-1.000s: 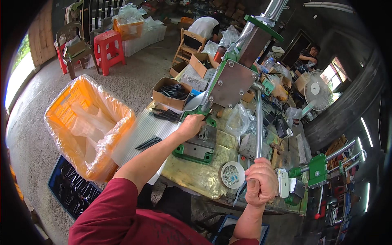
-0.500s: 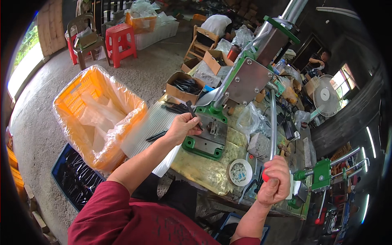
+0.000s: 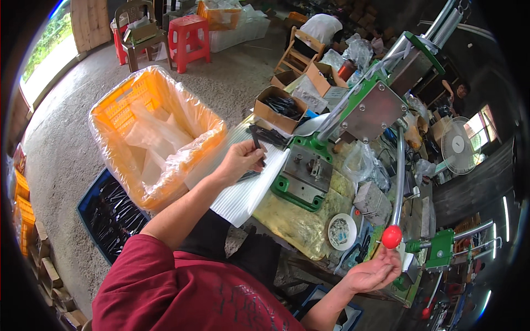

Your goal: The person assembles small metal components and screws by hand, then secures them using a manual press machine.

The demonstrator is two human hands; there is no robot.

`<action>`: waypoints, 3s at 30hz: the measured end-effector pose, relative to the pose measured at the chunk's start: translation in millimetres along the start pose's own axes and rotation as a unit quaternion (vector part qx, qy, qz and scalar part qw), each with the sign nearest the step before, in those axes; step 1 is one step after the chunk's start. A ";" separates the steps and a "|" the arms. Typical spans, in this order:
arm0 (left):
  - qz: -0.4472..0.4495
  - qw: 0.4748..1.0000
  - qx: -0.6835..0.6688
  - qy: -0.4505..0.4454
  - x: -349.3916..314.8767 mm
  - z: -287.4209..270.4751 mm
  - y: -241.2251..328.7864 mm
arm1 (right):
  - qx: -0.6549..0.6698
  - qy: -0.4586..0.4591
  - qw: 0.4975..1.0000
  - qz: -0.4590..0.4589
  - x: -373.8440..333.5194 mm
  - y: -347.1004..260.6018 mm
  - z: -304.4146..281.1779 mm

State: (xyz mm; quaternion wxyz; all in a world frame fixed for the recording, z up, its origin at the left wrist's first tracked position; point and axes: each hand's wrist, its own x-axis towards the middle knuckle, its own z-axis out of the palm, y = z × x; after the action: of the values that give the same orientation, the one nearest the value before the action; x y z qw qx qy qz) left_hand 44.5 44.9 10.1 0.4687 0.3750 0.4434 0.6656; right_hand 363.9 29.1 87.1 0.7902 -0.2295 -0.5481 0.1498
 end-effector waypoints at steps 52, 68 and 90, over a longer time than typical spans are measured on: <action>0.094 0.718 0.690 -0.001 114.6 -59.4 -59.7 | -0.059 -0.174 0.942 0.282 -105.5 30.5 20.2; 0.105 0.810 0.575 -0.046 34.7 -23.5 -13.4 | -0.033 -0.205 0.907 0.367 -113.4 22.3 16.0; 0.064 0.928 0.303 -0.207 -88.8 51.6 -23.4 | -0.135 -0.294 0.870 0.373 -113.2 30.3 19.5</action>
State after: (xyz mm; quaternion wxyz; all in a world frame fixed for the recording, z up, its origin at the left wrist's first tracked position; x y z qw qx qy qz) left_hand 123.3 -23.8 -2.6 0.3703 0.6565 0.4923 0.4355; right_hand 306.0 3.4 -13.4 0.4393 -0.4668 -0.6438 0.4179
